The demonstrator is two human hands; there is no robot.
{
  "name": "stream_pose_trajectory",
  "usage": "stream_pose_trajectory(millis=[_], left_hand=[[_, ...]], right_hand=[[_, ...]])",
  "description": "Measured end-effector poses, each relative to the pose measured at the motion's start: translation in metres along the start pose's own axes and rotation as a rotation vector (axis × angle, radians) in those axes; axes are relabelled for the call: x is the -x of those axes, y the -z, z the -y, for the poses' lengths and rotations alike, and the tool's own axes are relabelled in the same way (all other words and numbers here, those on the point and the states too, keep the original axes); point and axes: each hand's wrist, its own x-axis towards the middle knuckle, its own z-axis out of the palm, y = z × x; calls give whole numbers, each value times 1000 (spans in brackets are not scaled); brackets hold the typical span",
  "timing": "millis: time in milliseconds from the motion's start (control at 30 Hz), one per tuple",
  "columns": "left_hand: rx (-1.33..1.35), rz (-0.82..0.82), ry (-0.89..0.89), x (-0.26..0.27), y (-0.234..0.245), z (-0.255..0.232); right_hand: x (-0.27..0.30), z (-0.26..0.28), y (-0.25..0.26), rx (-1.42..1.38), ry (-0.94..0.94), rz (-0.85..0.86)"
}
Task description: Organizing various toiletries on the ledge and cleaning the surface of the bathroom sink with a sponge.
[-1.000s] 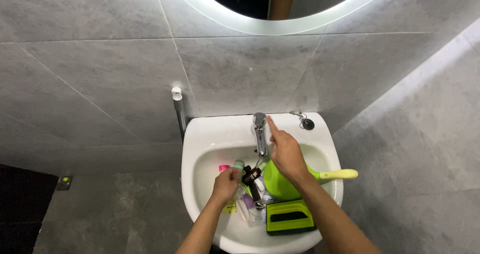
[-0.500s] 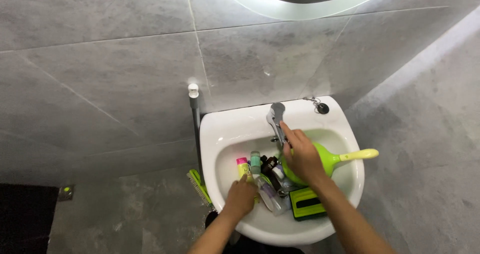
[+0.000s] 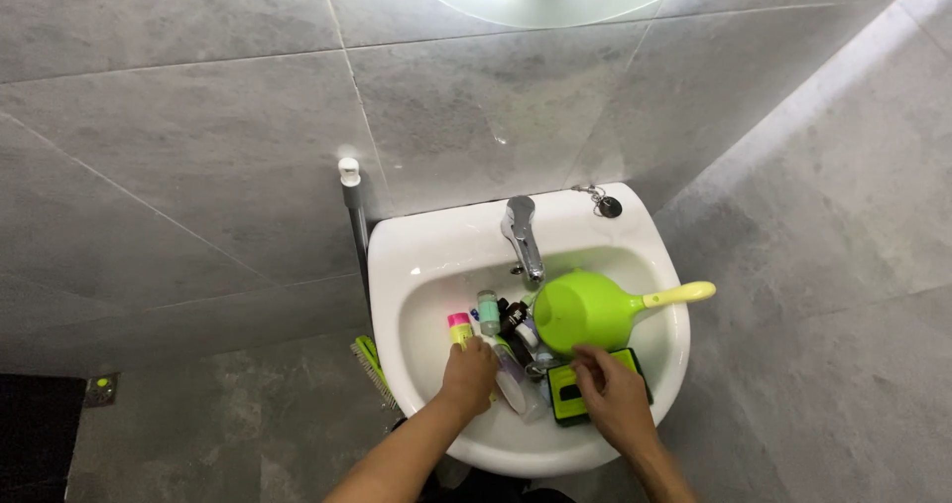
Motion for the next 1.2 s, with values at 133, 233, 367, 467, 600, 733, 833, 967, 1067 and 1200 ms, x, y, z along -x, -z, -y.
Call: stream_pose_trajectory(millis=[133,233,367,467,600,733,833,967,1067,1200], left_hand=[[122,63,20,20,26,-9],[34,219,-67,47,68,-10],[281,439,-89,84,124,-8],[339,419,-113,102,131,-3],[474,266,-135,107,110,3],[557,17,-192,124,91,15],[748,-18,-205,130,101,31],[1168,-186,113,119,105,65],[1451,-155,398,111,107,93],[1770,-247,615,100,103,124]], right_hand=[[3,-22,-2,-45,-91,103],[1,-41,-11,-41,-12,119],[9,-36,-14,-116,84,203],[6,-33,-21,-131,186,236],[2,-13,-25,-151,266,423],[-5,3,-38,-218,378,457],[-12,19,-51,-250,423,468],[-21,36,-64,-81,383,623],[-21,68,-67,-66,336,709],[-33,105,-86,-45,218,503]])
